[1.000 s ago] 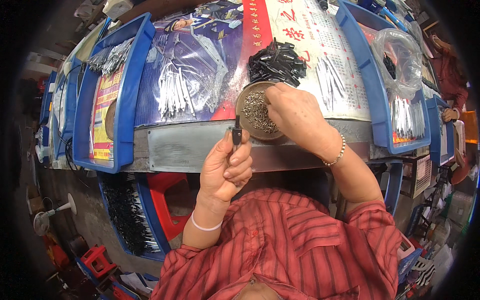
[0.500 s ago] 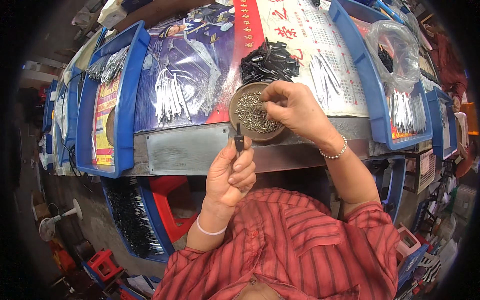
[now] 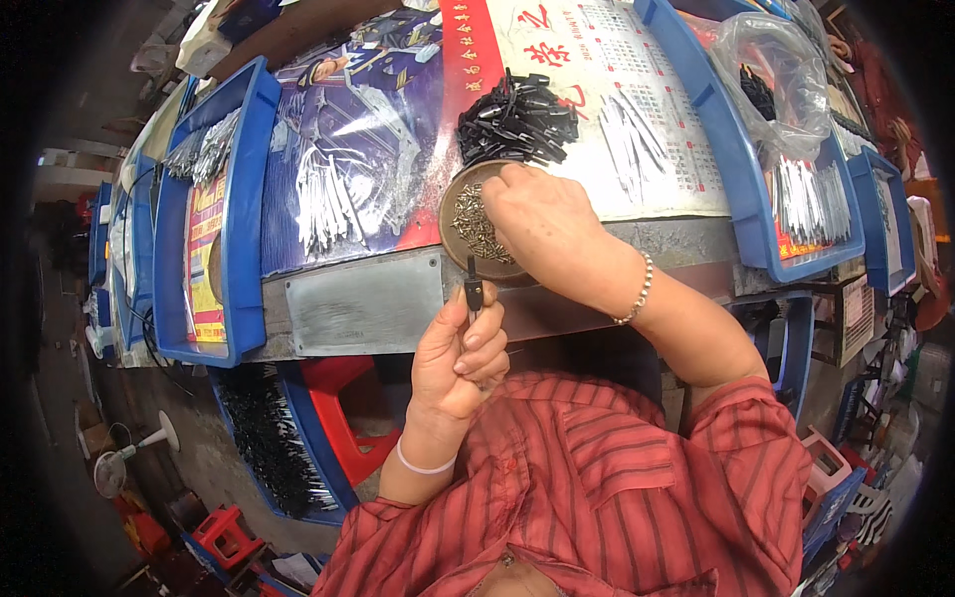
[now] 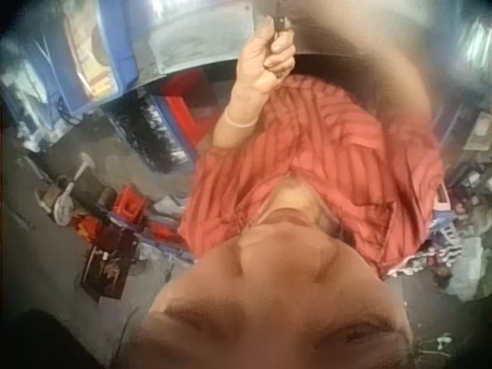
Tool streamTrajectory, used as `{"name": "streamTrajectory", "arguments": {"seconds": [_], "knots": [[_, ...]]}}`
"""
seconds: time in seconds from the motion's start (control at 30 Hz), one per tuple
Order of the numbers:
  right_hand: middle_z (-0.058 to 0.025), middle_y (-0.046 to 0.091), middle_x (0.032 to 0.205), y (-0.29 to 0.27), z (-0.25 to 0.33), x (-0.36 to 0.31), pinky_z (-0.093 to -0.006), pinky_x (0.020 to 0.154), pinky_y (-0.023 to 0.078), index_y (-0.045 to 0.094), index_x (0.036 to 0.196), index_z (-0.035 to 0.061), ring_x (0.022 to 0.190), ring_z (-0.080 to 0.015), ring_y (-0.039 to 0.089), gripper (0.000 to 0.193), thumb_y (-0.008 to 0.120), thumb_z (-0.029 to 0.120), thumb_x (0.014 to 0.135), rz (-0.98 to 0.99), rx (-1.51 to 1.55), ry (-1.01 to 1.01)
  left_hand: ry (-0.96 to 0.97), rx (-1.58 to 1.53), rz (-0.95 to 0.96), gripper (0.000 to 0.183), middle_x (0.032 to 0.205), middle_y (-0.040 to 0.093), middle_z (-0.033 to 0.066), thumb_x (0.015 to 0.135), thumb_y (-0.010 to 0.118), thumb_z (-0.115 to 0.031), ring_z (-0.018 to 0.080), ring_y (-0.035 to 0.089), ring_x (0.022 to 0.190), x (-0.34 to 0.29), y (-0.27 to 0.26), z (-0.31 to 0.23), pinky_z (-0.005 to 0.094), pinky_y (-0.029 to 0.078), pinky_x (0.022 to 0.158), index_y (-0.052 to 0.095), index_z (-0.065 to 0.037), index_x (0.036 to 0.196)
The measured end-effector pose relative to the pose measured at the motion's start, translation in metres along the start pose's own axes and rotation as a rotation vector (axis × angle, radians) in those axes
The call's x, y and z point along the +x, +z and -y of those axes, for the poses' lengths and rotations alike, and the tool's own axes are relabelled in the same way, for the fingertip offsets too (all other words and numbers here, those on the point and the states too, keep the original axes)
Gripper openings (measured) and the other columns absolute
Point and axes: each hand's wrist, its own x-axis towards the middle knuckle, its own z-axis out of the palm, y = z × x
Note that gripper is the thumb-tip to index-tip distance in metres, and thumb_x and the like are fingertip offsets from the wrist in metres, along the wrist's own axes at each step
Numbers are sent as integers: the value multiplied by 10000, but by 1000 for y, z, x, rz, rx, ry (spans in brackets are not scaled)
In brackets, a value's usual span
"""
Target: The person assembles small mechanical components by fitting metal strips, plastic clips, and small pins together by hand.
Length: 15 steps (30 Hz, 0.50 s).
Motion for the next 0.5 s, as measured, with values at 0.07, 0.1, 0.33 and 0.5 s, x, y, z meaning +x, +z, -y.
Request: {"name": "streamTrajectory", "arguments": {"seconds": [0.07, 0.1, 0.33, 0.5], "knots": [[-167, 570, 795, 1, -1, 3, -398, 625, 502, 547, 789, -8, 773, -316, 602, 118, 600, 45, 698, -4, -9, -19, 15, -3, -13, 268, 643, 414, 12, 963, 431, -252, 39, 310, 419, -2, 1, 0, 165, 260, 381, 467, -3, 1054], [-160, 572, 795, 0, -2, 3, -403, 622, 498, 545, 783, -4, 764, -317, 602, 111, 598, 56, 706, 21, -1, -19, 18, -5, -13, 268, 643, 414, 12, 963, 431, -252, 39, 310, 419, -3, 1, 0, 165, 260, 381, 467, -3, 1054], [-132, 566, 752, -2, -7, -1, -426, 598, 475, 536, 768, 12, 720, -322, 594, 101, 582, 98, 740, 7, 40, 4, 3, -21, -10, 258, 643, 414, 8, 966, 424, -255, 41, 308, 419, -6, -4, -2, 169, 250, 380, 475, -12, 1034], [-135, 563, 749, 2, -2, 3, -422, 610, 477, 535, 766, 12, 718, -323, 592, 105, 578, 102, 732, 30, -33, -47, -14, -7, -19, 254, 645, 414, 6, 967, 418, -258, 42, 305, 421, -6, -2, 1, 173, 237, 379, 482, -20, 1029]]}}
